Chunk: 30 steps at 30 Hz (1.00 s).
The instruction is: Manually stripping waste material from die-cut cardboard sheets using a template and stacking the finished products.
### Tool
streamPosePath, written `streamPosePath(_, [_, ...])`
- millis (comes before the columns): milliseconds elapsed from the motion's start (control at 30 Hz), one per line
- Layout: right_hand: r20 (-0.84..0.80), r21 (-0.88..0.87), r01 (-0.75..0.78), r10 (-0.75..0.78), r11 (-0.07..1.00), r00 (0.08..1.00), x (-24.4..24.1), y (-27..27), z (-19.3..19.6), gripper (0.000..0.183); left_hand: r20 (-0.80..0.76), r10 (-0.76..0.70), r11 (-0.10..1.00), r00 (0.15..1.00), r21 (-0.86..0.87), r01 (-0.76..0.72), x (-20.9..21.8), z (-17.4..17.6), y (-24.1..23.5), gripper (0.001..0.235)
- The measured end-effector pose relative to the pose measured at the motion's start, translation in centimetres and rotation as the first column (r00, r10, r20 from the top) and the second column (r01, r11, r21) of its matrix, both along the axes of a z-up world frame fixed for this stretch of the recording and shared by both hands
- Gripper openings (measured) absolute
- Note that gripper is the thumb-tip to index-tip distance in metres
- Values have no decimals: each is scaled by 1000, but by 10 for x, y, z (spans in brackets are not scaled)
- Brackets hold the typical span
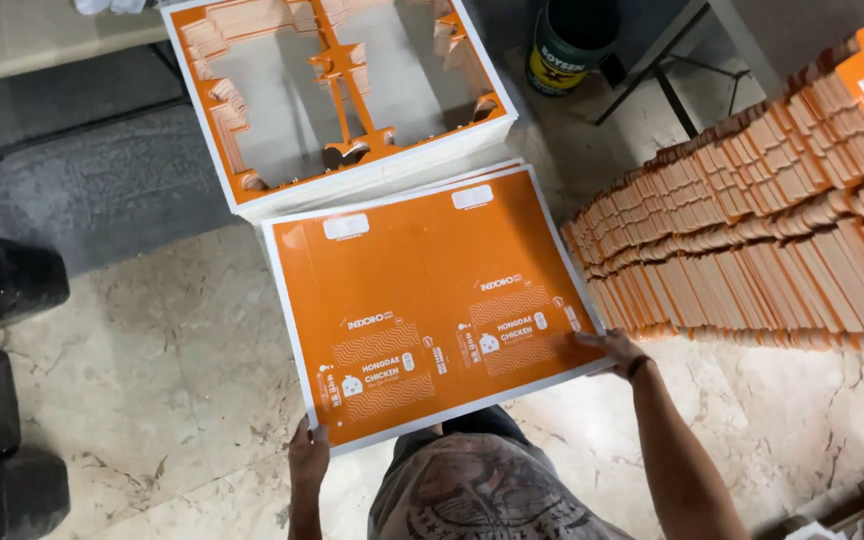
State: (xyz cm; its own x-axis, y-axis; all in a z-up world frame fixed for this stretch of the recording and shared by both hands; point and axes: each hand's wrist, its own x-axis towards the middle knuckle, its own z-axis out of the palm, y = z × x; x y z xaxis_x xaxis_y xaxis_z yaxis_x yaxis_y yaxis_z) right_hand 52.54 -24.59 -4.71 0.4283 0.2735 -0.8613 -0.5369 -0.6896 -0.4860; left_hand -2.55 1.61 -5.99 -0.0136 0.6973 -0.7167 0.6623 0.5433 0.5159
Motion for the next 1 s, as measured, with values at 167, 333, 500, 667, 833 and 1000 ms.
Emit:
streamPosePath(167, [-43, 437, -26, 49, 899, 998, -42, 3, 88, 42, -23, -10, 986, 1000, -169, 6, 12, 71, 17, 60])
streamPosePath(333, [-58, 97, 102, -96, 990, 994, -67, -33, 10, 54, -68, 14, 986, 998, -163, -25, -7, 86, 25, 48])
streamPosePath(500, [-107, -92, 129, -139, 987, 985, -75, -27, 13, 70, 99, 209, 954, 973, -238, -180, -38, 76, -1, 38])
streamPosePath(667, [77, -85, 243, -237, 966, 968, -65, -25, 9, 106, 437, 453, 889, 777, -281, -361, -54, 19, -68, 61])
streamPosePath(833, [51, -13, 182, -181, 983, 982, -65, -37, 4, 53, 392, 591, 805, 705, -222, -551, -35, 4, -91, 42])
streamPosePath(1000, [56, -18, 79, -78, 997, 995, -51, -24, 57, 62, 348, 427, 903, 834, -128, -409, 14, 139, -81, 60])
